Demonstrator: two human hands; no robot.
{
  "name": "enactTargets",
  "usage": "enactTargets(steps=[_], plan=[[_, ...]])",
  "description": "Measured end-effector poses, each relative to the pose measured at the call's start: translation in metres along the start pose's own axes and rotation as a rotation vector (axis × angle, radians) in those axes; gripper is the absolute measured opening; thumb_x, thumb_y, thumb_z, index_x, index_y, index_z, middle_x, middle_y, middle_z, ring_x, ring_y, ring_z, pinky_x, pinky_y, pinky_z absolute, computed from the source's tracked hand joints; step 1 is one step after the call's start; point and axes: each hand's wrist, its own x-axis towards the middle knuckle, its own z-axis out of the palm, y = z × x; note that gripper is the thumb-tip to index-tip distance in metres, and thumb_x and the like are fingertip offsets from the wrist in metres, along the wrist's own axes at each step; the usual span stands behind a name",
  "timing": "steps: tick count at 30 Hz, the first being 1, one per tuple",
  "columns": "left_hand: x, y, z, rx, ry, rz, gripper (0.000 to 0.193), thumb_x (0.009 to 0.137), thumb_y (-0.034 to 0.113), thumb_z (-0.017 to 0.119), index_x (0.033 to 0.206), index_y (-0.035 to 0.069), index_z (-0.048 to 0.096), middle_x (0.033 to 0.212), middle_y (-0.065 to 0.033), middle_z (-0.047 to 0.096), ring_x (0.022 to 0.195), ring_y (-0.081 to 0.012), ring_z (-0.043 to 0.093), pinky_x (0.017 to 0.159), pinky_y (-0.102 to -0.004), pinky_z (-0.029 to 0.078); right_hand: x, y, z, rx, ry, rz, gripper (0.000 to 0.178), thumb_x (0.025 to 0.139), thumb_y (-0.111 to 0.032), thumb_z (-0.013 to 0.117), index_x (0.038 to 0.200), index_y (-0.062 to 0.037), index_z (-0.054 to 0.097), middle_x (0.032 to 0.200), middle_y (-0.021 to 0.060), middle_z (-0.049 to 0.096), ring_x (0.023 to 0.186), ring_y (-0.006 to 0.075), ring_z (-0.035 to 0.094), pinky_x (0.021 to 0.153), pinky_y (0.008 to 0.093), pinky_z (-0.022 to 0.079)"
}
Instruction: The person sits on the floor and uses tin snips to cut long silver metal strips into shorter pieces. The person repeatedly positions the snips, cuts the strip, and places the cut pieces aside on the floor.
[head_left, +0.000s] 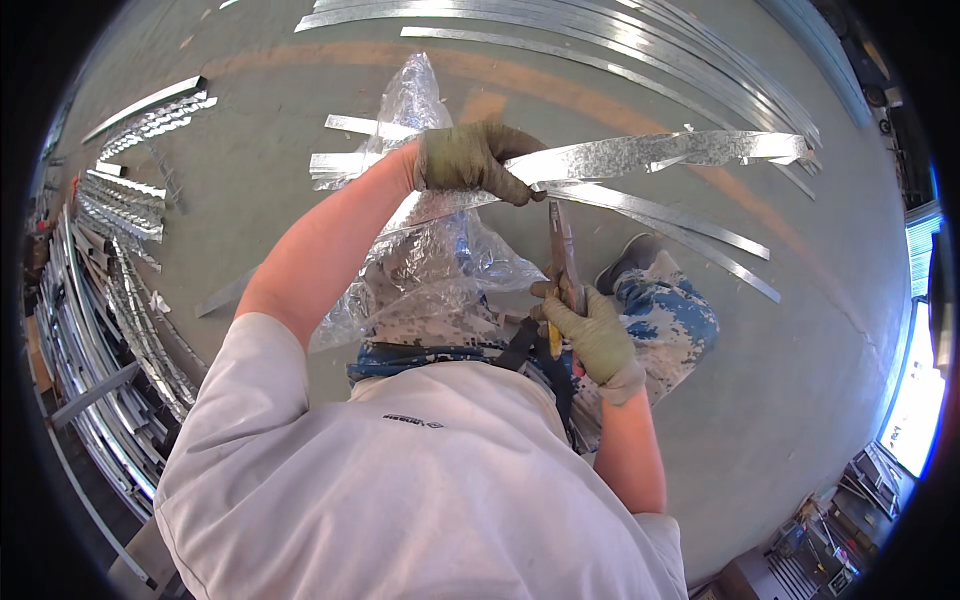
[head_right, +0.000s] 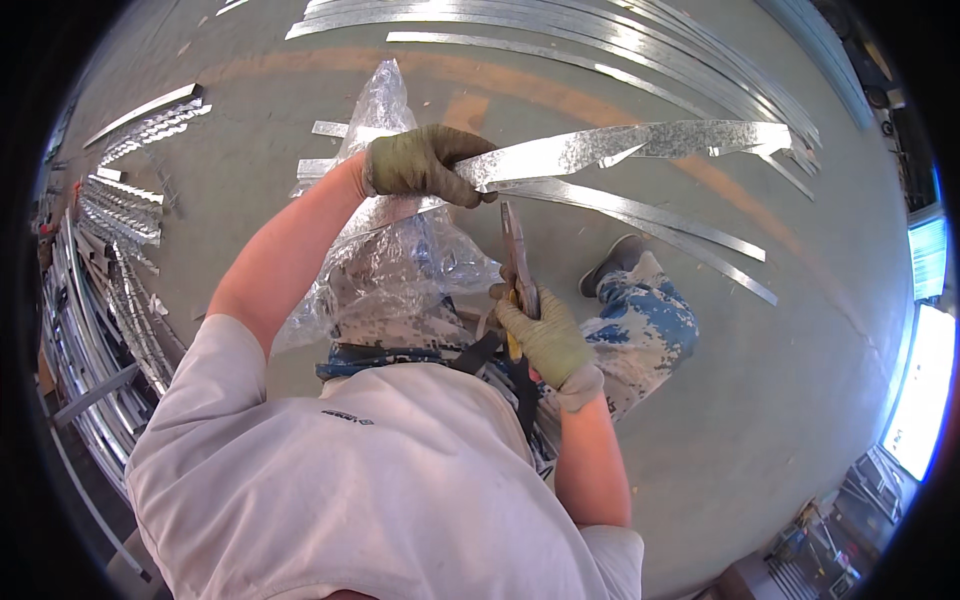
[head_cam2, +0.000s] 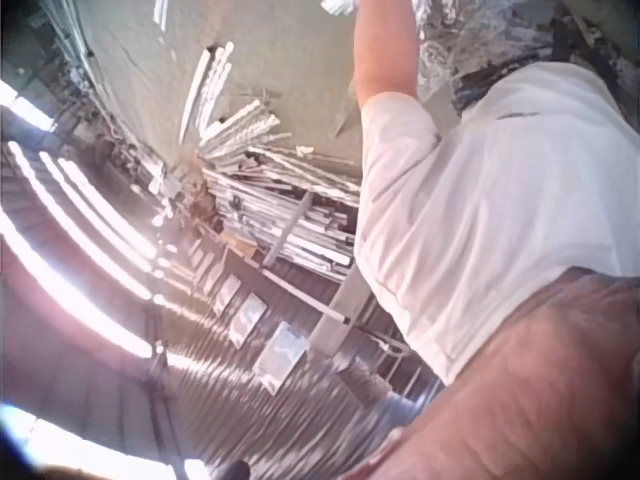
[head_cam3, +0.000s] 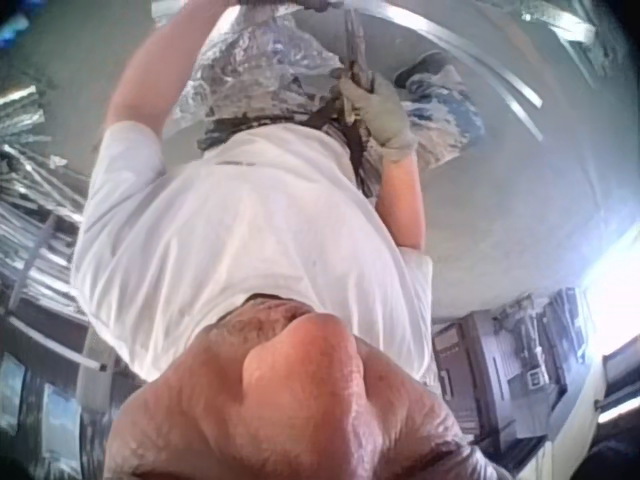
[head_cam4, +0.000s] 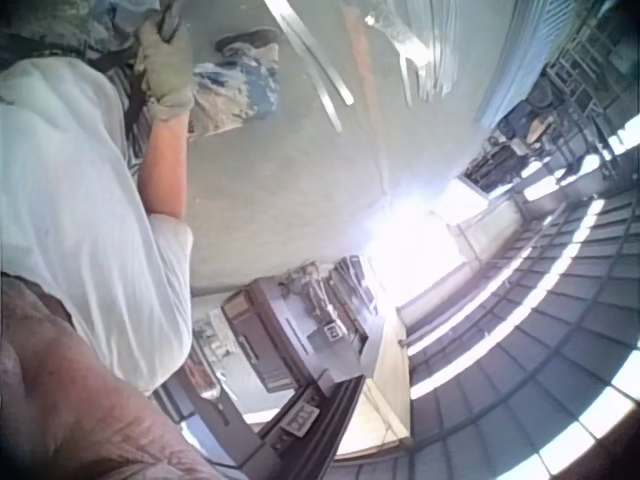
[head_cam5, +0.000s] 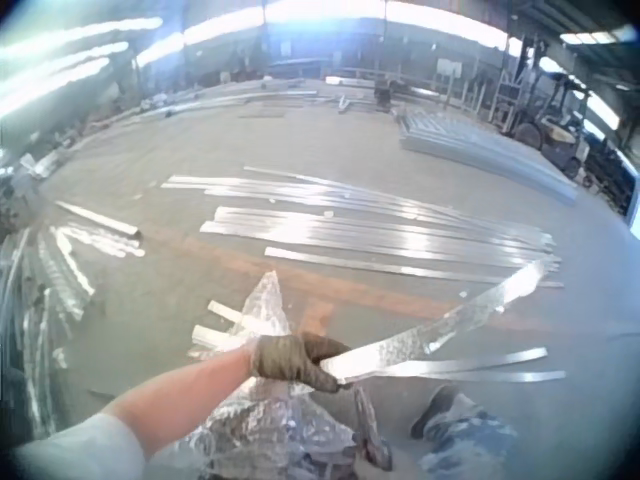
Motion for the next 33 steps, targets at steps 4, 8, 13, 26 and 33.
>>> enactTargets(steps=[4, 8, 13, 26, 33], plan=[[-0.001, -0.001, 0.005, 0.084, 0.055, 0.045, 0.065, 0.096, 0.003, 0.092, 0.156, -0.001, 0.068, 0.136, -0.0066, 0.080, 0.118, -0.0137, 0.074, 0.108, -0.0315, 0.062, 0.004, 0.001, 0.003, -0.136, 0.041, 0.001, 0.043, 0.113, -0.026, 0.076, 0.147, -0.0015, 0.071, 0.116, 0.0071, 0.080, 0.095, 0.0137, 0.071, 0.080, 0.0310, 0.057], [0.000, -0.009, 0.004, 0.091, 0.080, 0.028, 0.066, 0.096, 0.004, 0.092, 0.157, 0.000, 0.068, 0.134, -0.0054, 0.081, 0.115, -0.0118, 0.074, 0.101, -0.0301, 0.063, 0.006, -0.007, 0.011, -0.193, 0.076, -0.038, 0.041, 0.111, -0.027, 0.077, 0.144, -0.0025, 0.073, 0.108, 0.0037, 0.077, 0.090, 0.0117, 0.066, 0.077, 0.0305, 0.053], [-0.002, -0.005, 0.005, 0.065, 0.076, 0.011, 0.068, 0.096, 0.005, 0.093, 0.157, -0.002, 0.067, 0.125, -0.0049, 0.081, 0.103, -0.0108, 0.073, 0.089, -0.0298, 0.064, 0.014, 0.000, 0.013, -0.235, 0.115, -0.105, 0.041, 0.110, -0.027, 0.078, 0.142, -0.0029, 0.073, 0.102, 0.0013, 0.076, 0.077, 0.0108, 0.064, 0.071, 0.0307, 0.054], [-0.001, -0.003, 0.008, 0.014, 0.078, 0.003, 0.068, 0.093, 0.005, 0.094, 0.155, -0.005, 0.068, 0.105, -0.0057, 0.080, 0.083, -0.0118, 0.068, 0.073, -0.0302, 0.059, 0.020, 0.007, 0.016, -0.391, 0.211, -0.130, 0.050, 0.108, -0.030, 0.078, 0.149, -0.0017, 0.069, 0.124, 0.0141, 0.082, 0.106, 0.0238, 0.077, 0.099, 0.0367, 0.059], [0.000, -0.005, 0.009, 0.034, 0.098, 0.005, 0.068, 0.093, 0.007, 0.096, 0.154, -0.005, 0.069, 0.105, -0.0049, 0.080, 0.082, -0.0113, 0.068, 0.072, -0.0302, 0.058, 0.019, 0.000, 0.017, -0.194, 0.123, -0.164, 0.053, 0.108, -0.026, 0.079, 0.153, -0.0015, 0.065, 0.098, 0.0030, 0.071, 0.084, 0.0175, 0.070, 0.080, 0.0336, 0.059]])
